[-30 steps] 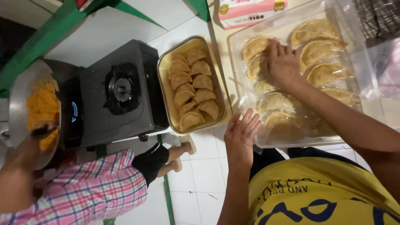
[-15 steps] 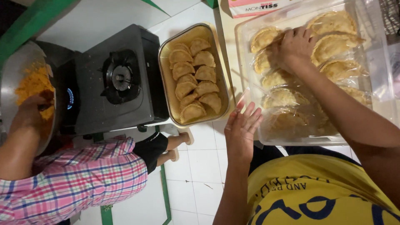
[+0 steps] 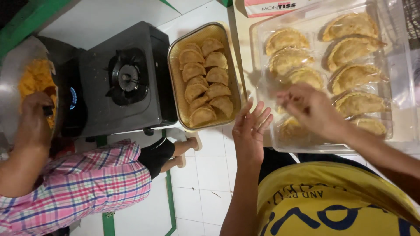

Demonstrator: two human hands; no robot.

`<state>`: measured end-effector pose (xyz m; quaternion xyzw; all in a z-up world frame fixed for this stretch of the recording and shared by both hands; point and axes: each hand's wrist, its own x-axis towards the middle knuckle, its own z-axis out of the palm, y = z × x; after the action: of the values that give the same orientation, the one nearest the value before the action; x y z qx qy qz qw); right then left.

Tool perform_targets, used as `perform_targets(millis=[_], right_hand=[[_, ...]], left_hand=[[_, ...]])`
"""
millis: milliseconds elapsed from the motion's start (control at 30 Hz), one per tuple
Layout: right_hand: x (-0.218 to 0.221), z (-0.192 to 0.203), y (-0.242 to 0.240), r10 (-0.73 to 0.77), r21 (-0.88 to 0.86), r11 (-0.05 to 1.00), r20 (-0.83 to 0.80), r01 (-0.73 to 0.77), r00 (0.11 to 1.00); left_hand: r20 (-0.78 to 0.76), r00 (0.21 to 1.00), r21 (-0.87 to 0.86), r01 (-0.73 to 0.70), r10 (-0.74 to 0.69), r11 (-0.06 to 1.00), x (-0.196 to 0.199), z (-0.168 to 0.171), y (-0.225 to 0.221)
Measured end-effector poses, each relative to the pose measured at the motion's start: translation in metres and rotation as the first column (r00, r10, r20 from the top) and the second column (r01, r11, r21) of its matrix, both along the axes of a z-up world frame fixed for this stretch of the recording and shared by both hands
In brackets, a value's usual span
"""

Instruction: Packing fried pastries from a metal tray into a clear plastic container

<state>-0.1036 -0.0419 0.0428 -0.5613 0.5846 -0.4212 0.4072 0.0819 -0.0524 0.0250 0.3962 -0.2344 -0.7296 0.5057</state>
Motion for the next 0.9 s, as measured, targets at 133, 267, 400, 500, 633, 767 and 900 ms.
perform_targets(millis=[133,267,400,500,633,767,900], right_hand=[[0.018,-0.033,0.012,-0.131,-0.18,0.98,-0.277,0.083,0.952],[0.021,-0.031,0.007,-0.086,-0.106,0.993,-0.32,0.055,0.944],[0.026,-0.014,0.002,-0.033,-0.018,0.999,-0.242,0.03,0.97],[0.029,-0.028,-0.002,-0.04,0.015,0.999,-0.223,0.045,0.974],[0.029,-0.043,-0.012,-0.097,-0.007,0.995,-0.181,0.098,0.979],[0.03,-0.022,-0.009,-0.147,0.096,0.985,0.008,0.145,0.989],[0.035,-0.005,-0.02,-0.138,0.066,0.989,0.053,0.134,0.989]], left_hand=[[0.077,0.996,0.04,-0.056,0.053,0.998,-0.002,0.005,0.001],[0.094,0.994,0.019,-0.054,0.052,0.998,-0.002,0.006,0.005],[0.09,0.995,-0.018,-0.04,0.041,0.999,0.003,0.004,0.008],[0.087,0.995,-0.019,-0.057,0.058,0.998,0.005,0.005,0.01],[0.104,0.99,-0.029,-0.089,0.092,0.996,0.009,-0.002,0.009],[0.301,0.947,-0.013,-0.11,0.109,0.994,0.007,0.019,0.008],[0.317,0.939,0.019,-0.15,0.137,0.988,0.018,-0.005,0.006]])
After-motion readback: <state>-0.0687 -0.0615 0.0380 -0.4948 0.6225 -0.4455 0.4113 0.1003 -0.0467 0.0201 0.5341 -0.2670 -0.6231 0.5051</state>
